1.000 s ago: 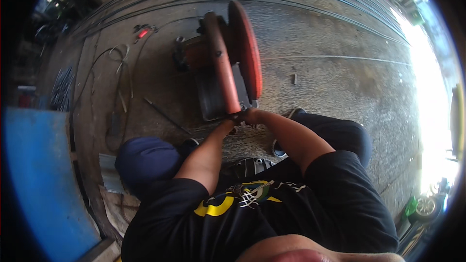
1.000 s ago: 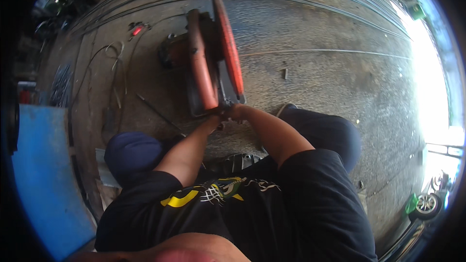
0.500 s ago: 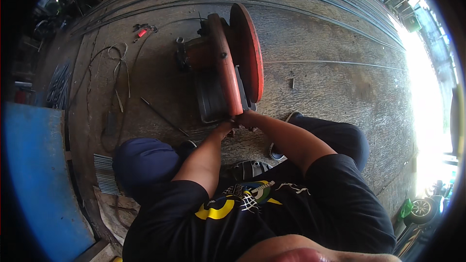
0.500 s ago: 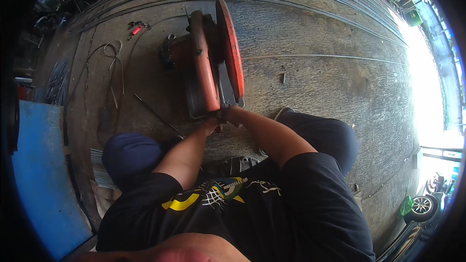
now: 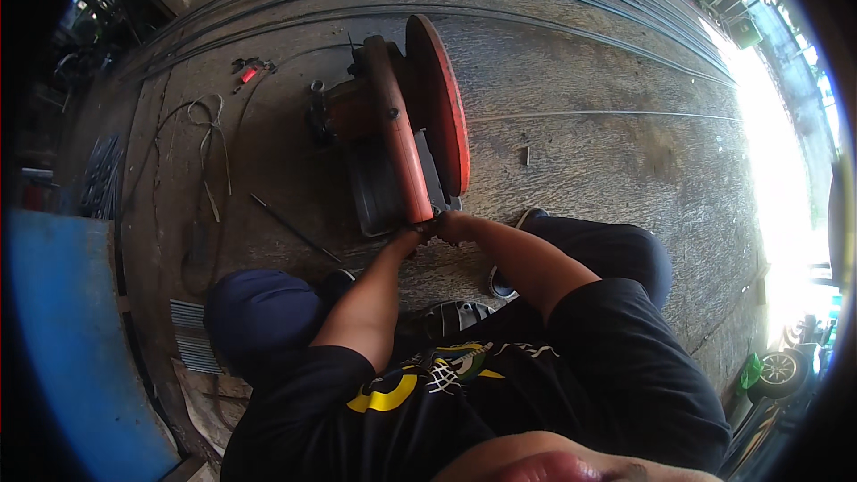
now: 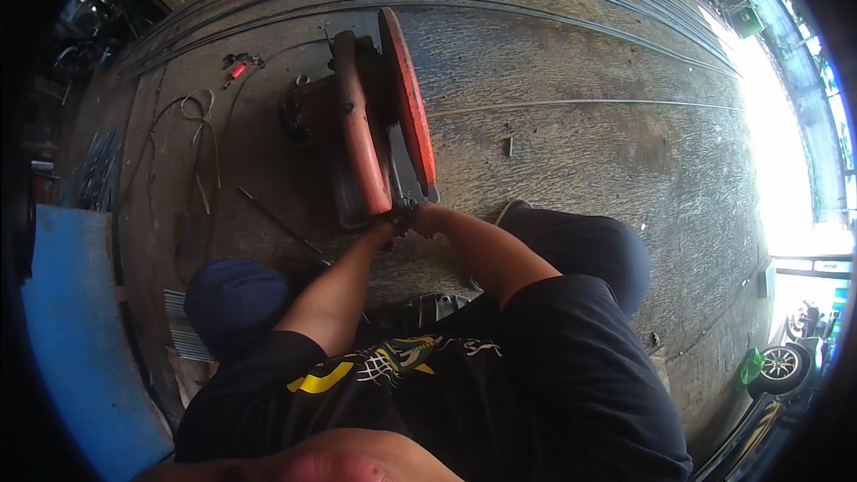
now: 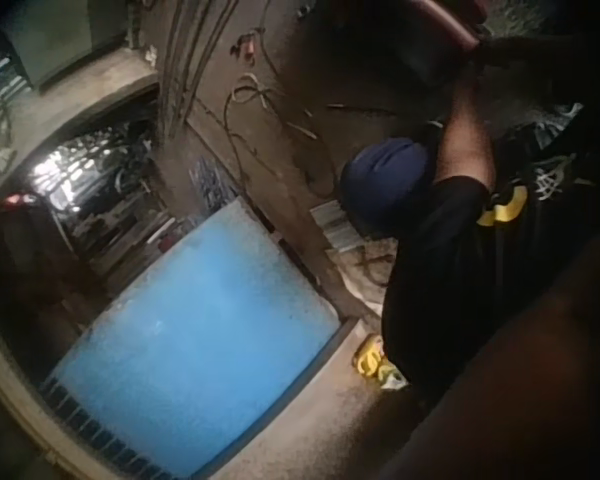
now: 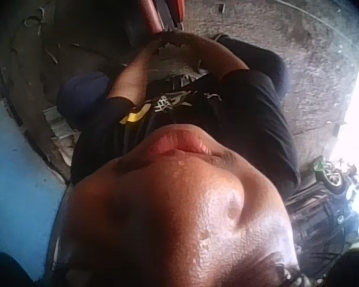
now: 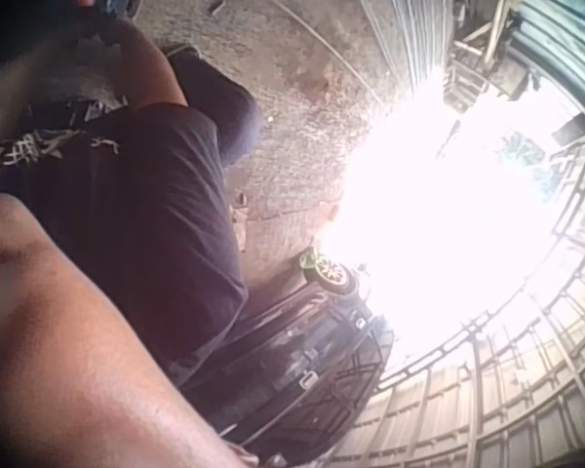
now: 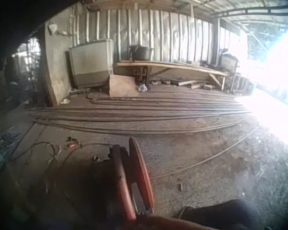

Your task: Use a chop saw to cut metal rods into smaller sections.

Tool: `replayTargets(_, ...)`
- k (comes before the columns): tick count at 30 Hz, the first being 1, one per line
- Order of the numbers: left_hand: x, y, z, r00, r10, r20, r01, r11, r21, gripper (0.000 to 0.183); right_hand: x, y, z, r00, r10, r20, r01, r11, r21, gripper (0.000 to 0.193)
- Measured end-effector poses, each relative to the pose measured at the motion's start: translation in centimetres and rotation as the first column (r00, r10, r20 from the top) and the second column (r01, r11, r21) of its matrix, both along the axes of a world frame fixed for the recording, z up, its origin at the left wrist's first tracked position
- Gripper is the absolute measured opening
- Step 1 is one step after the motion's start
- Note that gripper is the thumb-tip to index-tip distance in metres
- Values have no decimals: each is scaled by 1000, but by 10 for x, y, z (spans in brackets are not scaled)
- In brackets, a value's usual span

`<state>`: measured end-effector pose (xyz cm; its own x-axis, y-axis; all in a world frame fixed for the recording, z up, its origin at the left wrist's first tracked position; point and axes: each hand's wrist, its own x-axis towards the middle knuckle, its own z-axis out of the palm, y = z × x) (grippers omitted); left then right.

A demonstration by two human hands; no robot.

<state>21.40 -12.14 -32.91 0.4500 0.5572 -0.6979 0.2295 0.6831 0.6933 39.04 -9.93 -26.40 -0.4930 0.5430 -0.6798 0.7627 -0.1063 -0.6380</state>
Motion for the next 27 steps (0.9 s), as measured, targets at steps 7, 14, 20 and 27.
replayTargets(7, 5, -2, 10, 999, 14, -50, -12, 999, 31, 30, -4, 3, -2, 993, -80, 84, 90, 989, -120, 37)
replayTargets(14, 4, -4, 20, 996, 27, -88, -22, 998, 53, 32, -27, 2, 42, 918, 30, 395, -104, 980, 167, 49)
replayTargets(20, 4, -3, -5, 993, -25, -116, 43, 987, 156, 36, -33, 4, 55, 868, 139, 476, -168, 986, 17, 45)
replayTargets(27, 6, 3, -31, 987, -58, -150, 108, 929, 353, 41, -34, 8, 63, 896, 77, 437, -74, 997, -25, 39)
